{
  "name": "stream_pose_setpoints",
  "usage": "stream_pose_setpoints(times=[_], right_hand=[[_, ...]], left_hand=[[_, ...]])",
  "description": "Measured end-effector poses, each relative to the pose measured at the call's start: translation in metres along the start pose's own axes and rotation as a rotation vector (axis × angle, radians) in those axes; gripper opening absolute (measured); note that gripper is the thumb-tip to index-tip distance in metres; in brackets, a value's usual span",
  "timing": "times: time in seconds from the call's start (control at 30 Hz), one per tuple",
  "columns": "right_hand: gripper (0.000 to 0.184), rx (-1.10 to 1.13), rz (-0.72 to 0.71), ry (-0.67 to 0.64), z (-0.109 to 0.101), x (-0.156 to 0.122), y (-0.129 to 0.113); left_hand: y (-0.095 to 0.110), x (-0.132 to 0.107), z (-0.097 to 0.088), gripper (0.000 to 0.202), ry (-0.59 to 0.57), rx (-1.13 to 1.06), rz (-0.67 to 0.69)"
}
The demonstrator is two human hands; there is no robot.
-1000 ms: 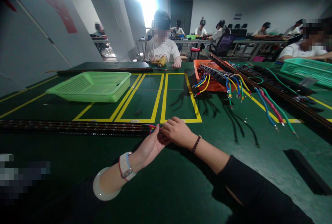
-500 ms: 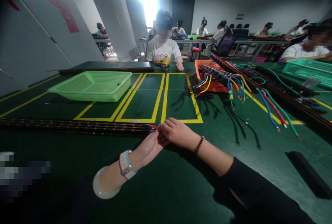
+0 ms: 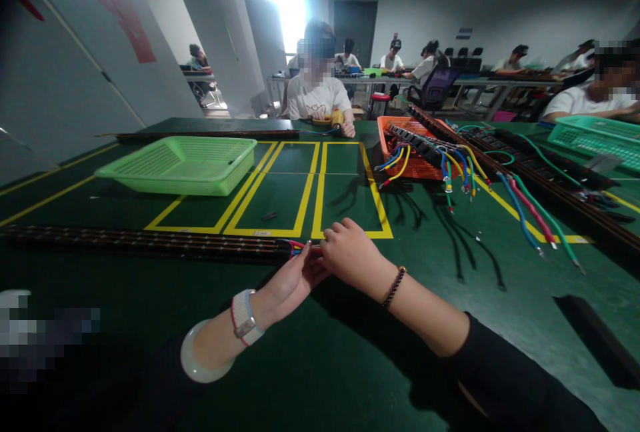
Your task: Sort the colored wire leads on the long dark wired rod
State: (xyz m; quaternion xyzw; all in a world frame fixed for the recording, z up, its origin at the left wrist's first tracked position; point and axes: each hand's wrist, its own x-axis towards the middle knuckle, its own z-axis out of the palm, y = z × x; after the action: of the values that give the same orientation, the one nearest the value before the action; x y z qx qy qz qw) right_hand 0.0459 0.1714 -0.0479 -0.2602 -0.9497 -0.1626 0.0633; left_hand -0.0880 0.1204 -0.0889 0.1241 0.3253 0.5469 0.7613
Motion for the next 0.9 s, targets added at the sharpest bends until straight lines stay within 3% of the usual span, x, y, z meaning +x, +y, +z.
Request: stream_pose_setpoints(times=[0.1,0.57,0.73,0.9], right_hand=[[0.008,-0.003,-0.009,-0.048,0.005,-0.001,0.0],[0.008,-0.013,-0.034,-0.05,0.009,0.0,0.002],[0.018,0.162,0.084,-0.072,0.013,0.0,0.011],[0.03,0.508,0.282,-0.207,0.018,-0.001,0.024]], left_hand=[[0.0,-0.001,0.001,0.024,-0.009,0.004,-0.007],[-0.002,0.0,-0.003,0.029,-0.046,0.039,0.006],[-0.002,-0.002,-0.002,0.035,-0.094,0.077,0.015],[-0.001,-0.003,0.0,0.031,-0.047,0.128,-0.015]])
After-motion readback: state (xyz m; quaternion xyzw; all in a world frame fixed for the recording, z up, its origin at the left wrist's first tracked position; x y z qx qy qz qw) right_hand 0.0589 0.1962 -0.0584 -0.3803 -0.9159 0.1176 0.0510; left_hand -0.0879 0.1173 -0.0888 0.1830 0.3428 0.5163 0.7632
